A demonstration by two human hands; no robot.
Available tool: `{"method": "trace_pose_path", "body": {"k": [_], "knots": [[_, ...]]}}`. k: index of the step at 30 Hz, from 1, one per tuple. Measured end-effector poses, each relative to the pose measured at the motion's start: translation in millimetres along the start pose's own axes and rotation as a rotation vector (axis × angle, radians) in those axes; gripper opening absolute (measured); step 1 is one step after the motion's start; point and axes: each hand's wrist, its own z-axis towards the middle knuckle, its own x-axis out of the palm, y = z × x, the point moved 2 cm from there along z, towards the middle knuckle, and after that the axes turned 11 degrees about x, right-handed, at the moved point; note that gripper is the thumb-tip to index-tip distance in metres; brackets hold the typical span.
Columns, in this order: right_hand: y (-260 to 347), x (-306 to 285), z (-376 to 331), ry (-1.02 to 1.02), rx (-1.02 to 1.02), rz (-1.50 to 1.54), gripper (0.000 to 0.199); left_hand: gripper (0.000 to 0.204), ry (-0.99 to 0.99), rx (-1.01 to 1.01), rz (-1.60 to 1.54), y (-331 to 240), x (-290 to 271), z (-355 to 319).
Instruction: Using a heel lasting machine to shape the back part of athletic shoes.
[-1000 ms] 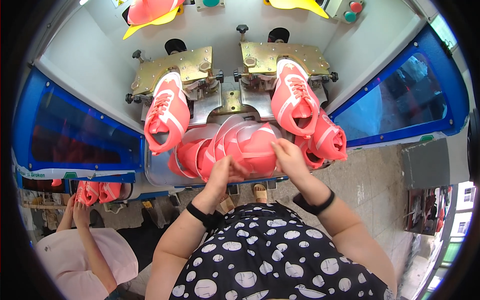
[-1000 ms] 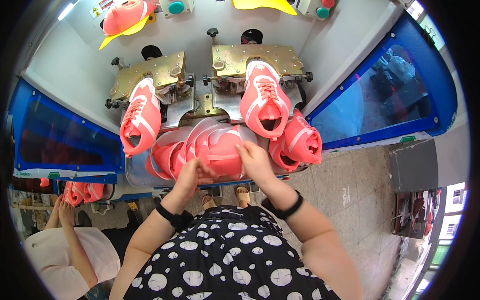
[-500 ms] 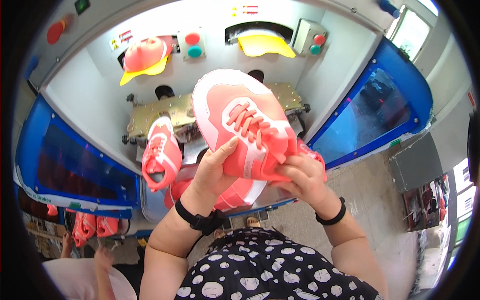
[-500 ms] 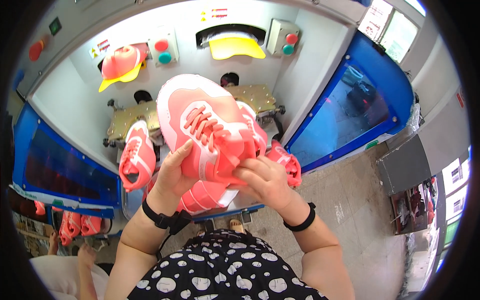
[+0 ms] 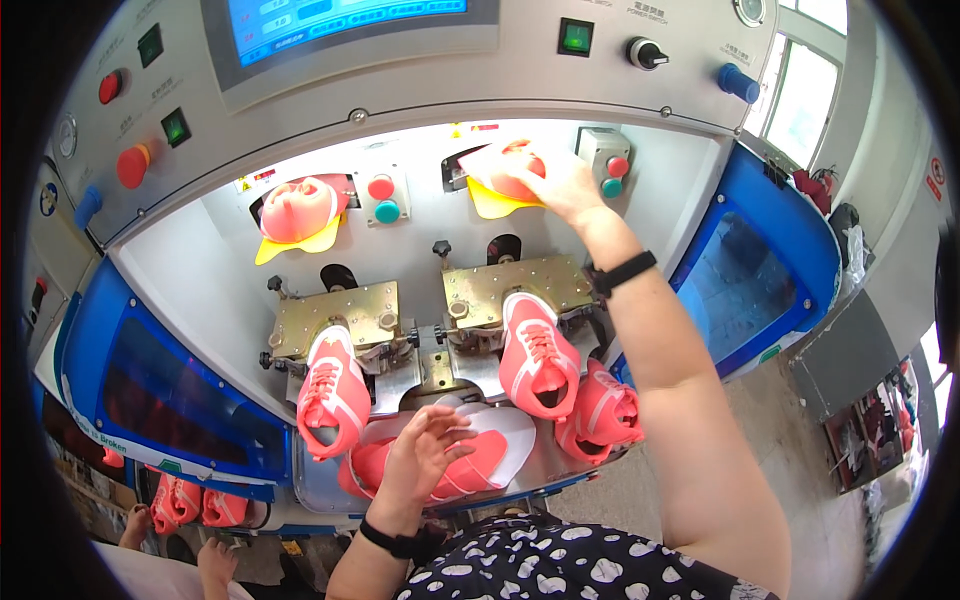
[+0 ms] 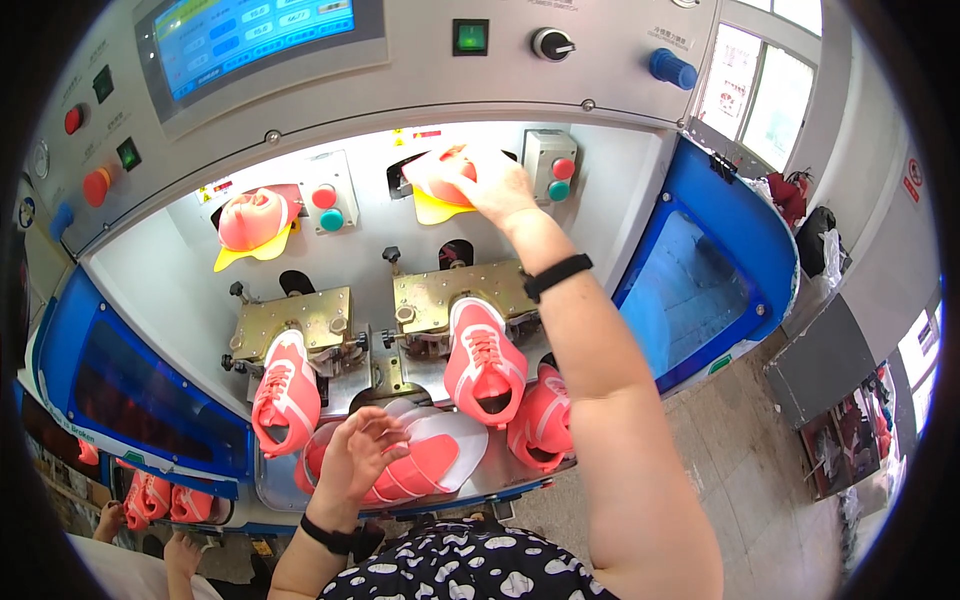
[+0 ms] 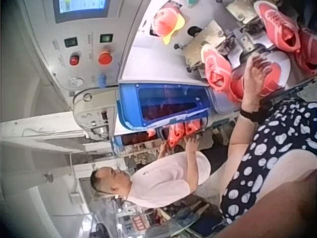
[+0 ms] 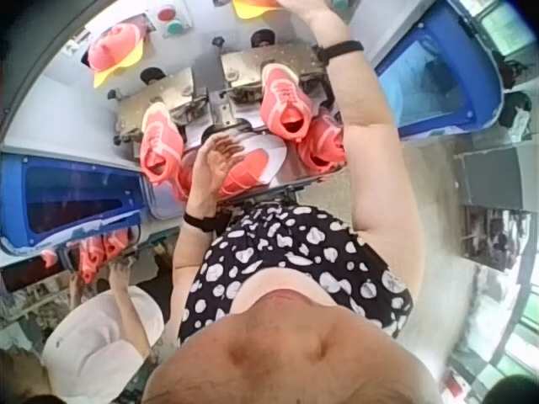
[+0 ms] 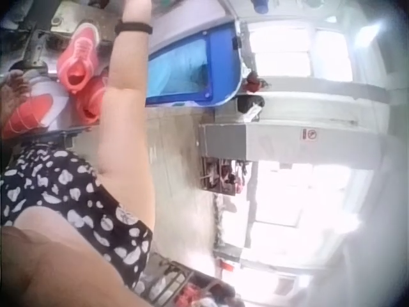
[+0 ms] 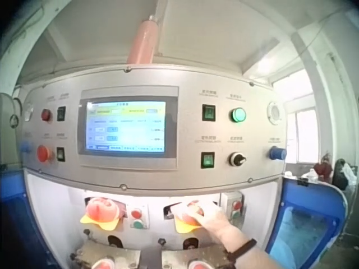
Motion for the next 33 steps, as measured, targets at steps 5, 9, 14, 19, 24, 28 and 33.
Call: {"method": "trace_pose_path", "body": {"k": [5,9,14,19,24,28,33], "knots": [[-49.0,21.2,-28.2,-0.632,0.207,-0.026,0.047,0.035,-0.165,0.009,0.002,-2.0,-19.9,-23.8],[-101.6,39.8,-46.4,-0.337,0.362,-0.136,0.053,0.032,-0.263,0.034,-0.036,-6.6,-33.3,-35.9],[-88.0,19.0,-47.1,-0.243,0.425,-0.205,0.045,0.032,-0.317,0.075,-0.078,-1.7,-55.6,-46.1],[30.7,31.1,-148.3,-0.056,0.058,0.408,0.025,0.024,-0.745,0.152,-0.015,13.3,-104.4,-67.9],[128.5,133.5,-324.1,1.222,-0.020,0.510,0.021,0.043,-1.155,0.360,0.063,-29.0,-143.0,-84.7],[125.7,195.2,-453.8,1.874,-0.086,0.585,0.031,0.047,-0.777,0.266,0.123,-73.8,-156.8,-60.3],[94.5,271.3,-571.7,2.114,-0.182,0.424,0.052,0.043,-0.706,0.071,0.216,-85.9,-170.5,-59.7]]}}
